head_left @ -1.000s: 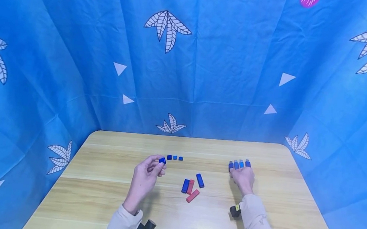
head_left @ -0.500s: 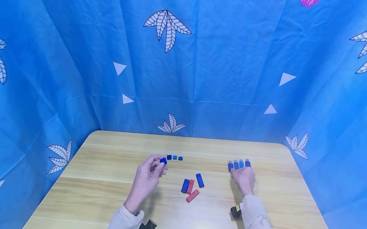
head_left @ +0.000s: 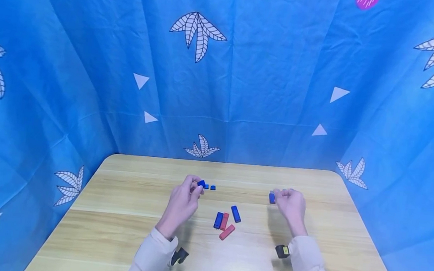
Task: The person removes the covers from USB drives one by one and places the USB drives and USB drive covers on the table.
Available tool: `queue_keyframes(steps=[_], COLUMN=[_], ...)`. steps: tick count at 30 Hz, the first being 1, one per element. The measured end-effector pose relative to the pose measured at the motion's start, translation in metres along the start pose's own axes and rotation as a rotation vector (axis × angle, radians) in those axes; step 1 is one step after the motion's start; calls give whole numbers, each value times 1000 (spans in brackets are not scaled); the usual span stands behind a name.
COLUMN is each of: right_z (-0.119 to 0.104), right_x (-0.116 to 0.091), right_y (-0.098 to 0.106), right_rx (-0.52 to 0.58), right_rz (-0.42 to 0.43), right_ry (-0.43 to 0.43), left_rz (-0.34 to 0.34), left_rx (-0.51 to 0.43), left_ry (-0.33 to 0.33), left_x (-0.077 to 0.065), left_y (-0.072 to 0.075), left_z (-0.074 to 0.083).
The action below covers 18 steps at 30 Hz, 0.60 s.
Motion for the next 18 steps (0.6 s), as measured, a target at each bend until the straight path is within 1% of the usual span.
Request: queue_keyframes(steps=[6,11,14,18], right_z=[-28,-44,-50,-59], right_x=[-18,-35,-44,-57], right_y=[11,17,19,21], right_rx=[26,50,48,57], right_rz=[19,-3,-14,-12], right_ry=[75,128,149,196], left_rz=[-64,-83,-87,-96], left_rx=[100,185,234,273], left_ry=[-51,-89,-105,-99], left_x=[21,39,47,58], left_y=[-20,-34,-43,-55], left_z=[-5,-11,-18,-32])
Point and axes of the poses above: each hand's wrist, its own x-axis towards the middle knuckle, its own y-axis out of the back of the hand, z = x × y, the point moved 7 cm from there along x, towards the middle knuckle, and after that the axes turned 2 degrees about x, right-handed, at the moved point
